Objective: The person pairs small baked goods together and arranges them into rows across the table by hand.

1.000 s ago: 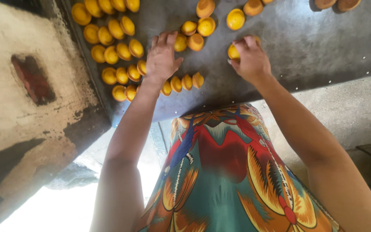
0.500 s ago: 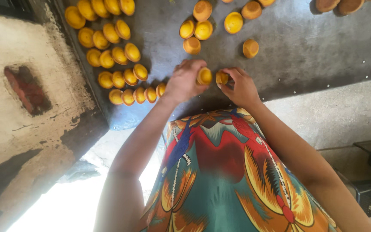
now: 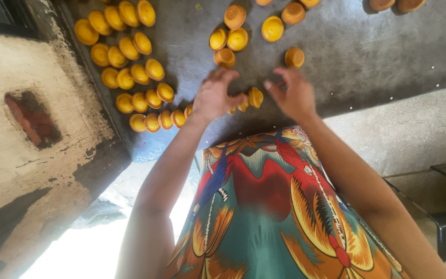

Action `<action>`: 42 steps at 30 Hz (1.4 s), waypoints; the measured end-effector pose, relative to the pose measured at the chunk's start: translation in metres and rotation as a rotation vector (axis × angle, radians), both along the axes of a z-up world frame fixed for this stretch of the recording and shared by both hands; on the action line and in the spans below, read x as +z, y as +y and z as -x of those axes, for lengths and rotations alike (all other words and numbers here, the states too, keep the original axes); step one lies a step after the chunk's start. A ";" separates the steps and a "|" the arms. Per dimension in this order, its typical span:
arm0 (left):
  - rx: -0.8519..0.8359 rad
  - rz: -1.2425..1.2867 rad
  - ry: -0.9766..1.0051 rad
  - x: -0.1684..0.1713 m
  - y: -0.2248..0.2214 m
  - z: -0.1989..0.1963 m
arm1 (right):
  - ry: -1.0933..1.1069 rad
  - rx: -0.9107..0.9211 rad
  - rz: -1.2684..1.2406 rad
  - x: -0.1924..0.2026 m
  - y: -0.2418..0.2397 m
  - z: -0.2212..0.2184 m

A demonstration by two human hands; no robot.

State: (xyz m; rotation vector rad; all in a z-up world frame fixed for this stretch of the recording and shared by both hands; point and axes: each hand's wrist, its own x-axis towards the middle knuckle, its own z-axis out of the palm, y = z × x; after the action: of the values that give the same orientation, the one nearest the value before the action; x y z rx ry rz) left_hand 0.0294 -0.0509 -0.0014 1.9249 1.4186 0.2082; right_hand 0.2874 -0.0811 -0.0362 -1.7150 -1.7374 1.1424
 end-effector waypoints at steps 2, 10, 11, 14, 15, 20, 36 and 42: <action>0.111 -0.115 -0.017 -0.004 0.012 0.002 | -0.177 -0.119 -0.183 -0.010 0.016 -0.019; 0.319 -0.081 0.308 -0.026 0.053 -0.019 | -0.374 -0.011 -0.466 -0.036 0.037 -0.042; 0.317 -0.082 0.306 -0.028 0.054 -0.018 | -0.309 -0.076 -0.316 -0.040 0.033 -0.039; 0.309 -0.102 0.324 -0.034 0.051 -0.009 | -0.264 -0.215 -0.235 -0.048 0.022 -0.052; 0.317 -0.104 0.266 -0.035 0.049 -0.003 | -0.283 -0.290 -0.313 -0.048 0.018 -0.059; 0.562 0.182 -0.163 -0.030 0.042 0.020 | -0.236 -0.348 -0.243 -0.031 -0.005 -0.089; -0.206 0.040 -0.192 -0.022 0.008 -0.071 | 0.045 -0.171 -0.036 -0.013 -0.036 -0.038; -0.199 0.045 -0.125 -0.021 0.006 -0.070 | 0.125 -0.070 0.037 -0.007 -0.030 -0.029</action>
State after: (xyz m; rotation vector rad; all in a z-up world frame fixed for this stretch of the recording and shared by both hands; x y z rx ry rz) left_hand 0.0998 -0.0450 -0.0221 1.9651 1.1338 0.1971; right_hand 0.3166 -0.1108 -0.0435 -1.6744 -1.5787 1.2298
